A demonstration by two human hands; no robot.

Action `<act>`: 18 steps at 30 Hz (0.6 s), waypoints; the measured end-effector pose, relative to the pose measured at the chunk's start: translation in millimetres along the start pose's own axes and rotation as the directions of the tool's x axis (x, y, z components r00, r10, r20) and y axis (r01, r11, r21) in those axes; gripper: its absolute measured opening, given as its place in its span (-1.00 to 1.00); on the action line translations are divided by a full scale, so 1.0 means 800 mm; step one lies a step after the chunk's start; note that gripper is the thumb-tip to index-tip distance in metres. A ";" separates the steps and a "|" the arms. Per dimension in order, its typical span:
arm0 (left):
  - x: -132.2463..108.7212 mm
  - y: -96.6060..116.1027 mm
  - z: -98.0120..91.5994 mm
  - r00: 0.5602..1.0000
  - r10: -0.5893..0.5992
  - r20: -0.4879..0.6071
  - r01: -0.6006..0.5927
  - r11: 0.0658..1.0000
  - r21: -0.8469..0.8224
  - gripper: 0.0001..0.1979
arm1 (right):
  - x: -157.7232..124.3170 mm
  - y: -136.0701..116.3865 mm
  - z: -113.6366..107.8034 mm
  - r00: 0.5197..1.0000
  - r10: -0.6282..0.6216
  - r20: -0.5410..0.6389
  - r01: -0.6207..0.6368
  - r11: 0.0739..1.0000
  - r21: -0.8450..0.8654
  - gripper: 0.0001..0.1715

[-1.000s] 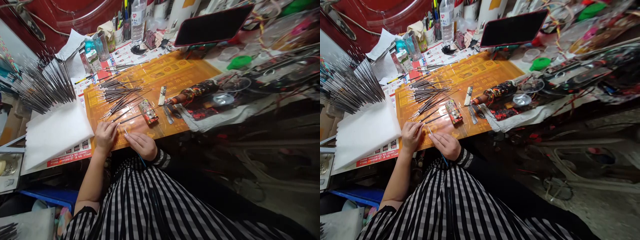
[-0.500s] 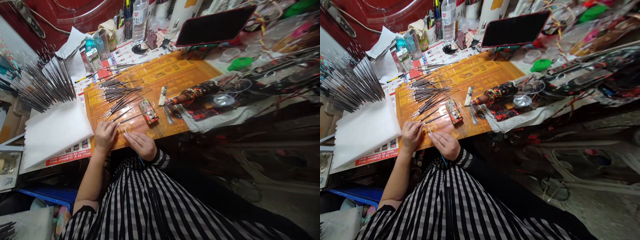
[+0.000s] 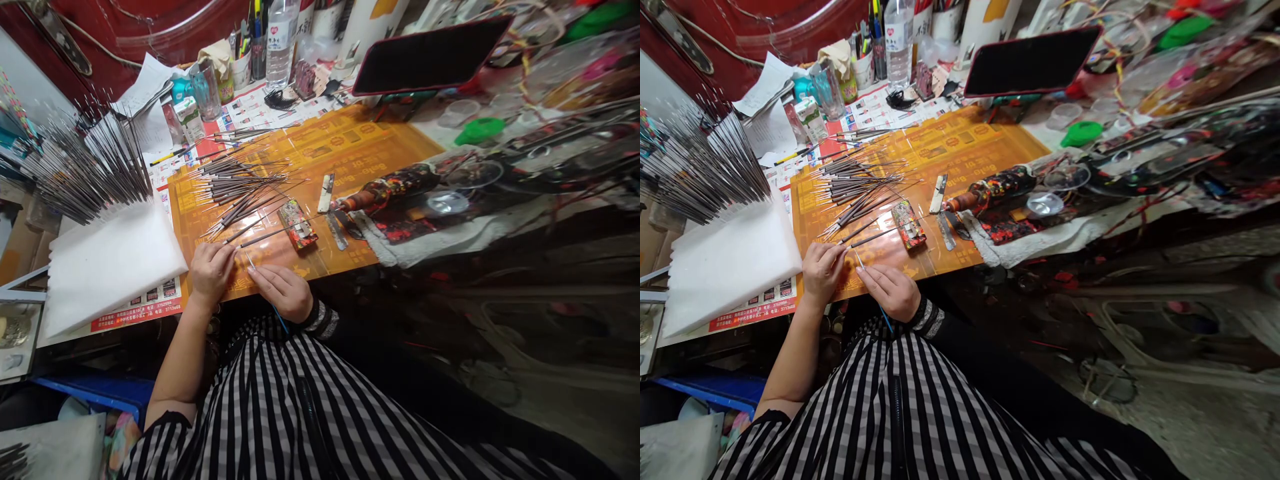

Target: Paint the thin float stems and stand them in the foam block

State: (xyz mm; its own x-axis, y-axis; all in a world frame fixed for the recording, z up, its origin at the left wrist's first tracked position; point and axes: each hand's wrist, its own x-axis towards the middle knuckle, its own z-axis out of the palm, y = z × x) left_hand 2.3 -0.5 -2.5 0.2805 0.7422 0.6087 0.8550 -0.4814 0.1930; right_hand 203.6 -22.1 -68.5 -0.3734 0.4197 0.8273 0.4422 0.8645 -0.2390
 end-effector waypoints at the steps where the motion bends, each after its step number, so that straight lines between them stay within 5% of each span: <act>1: 0.000 0.000 0.000 1.000 -0.003 0.004 0.003 1.000 0.007 -0.81 | -0.001 0.000 0.000 1.000 0.004 0.000 -0.004 1.000 0.010 -0.42; 18: 0.004 0.004 -0.004 0.994 0.096 -0.061 -0.094 0.995 0.030 -0.89 | 0.007 -0.003 -0.004 0.999 -0.030 0.032 0.032 0.998 -0.061 -0.48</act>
State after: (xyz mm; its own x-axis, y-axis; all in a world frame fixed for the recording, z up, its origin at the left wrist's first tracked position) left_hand 4.3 -1.2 2.0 0.3343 0.6628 0.6700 0.8373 -0.5352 0.1117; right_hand 203.1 -22.9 -61.4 -0.4123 0.4021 0.8175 0.4788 0.8591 -0.1810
